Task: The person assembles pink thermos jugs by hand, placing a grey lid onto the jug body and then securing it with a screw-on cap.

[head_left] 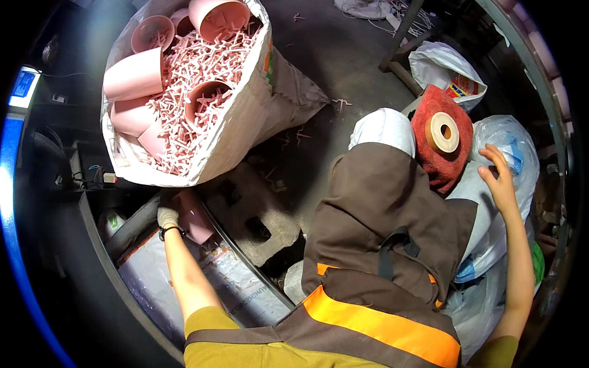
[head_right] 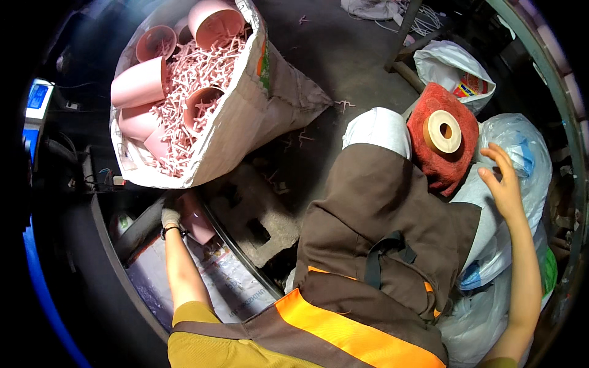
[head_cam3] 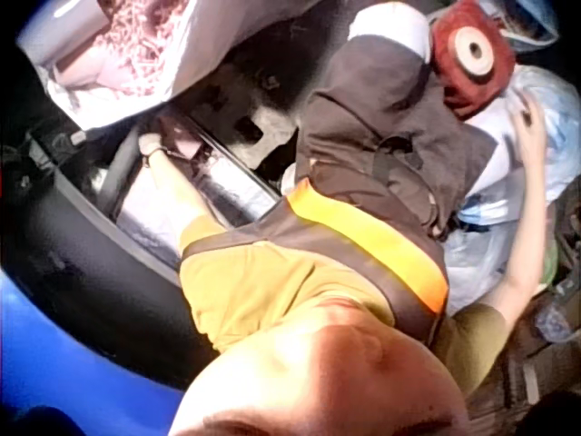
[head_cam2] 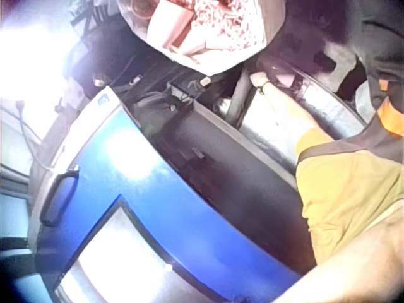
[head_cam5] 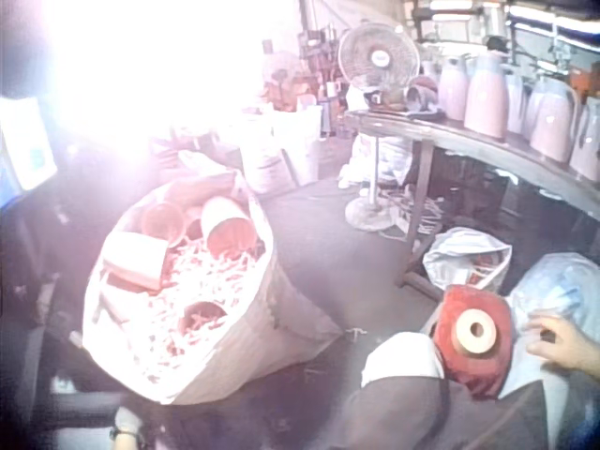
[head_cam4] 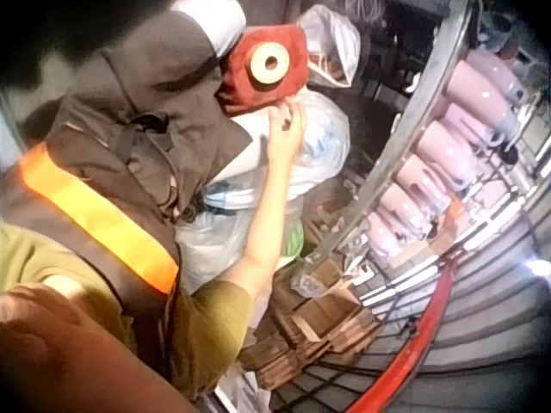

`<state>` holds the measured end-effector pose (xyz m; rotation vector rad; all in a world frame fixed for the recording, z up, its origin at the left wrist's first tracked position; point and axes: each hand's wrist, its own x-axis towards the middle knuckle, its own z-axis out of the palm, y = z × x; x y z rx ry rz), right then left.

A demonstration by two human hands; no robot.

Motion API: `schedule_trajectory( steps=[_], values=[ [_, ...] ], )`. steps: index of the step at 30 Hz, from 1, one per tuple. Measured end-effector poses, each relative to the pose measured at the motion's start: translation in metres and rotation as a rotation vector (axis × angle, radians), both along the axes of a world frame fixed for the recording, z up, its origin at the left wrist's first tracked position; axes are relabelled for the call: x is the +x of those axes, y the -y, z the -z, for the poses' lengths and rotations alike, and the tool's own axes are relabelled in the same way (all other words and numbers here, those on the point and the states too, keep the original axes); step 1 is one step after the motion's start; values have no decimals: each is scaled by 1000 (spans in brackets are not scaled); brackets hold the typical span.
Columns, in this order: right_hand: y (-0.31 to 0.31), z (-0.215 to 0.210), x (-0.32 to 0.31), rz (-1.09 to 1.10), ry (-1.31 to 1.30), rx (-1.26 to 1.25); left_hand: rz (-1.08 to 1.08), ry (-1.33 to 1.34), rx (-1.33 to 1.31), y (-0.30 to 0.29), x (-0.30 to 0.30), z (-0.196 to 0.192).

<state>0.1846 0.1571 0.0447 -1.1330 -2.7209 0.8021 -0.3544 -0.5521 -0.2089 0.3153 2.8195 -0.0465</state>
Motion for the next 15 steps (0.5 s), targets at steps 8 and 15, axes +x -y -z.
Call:
schedule_trajectory(
  steps=[8, 15],
  values=[
    [93, 38, -112, -473, -186, -294, 42, -504, 211, -71, 135, -153],
    [231, 39, -190, -561, 16, -1490, 1053, -525, 402, -220, 267, -300]
  ],
)
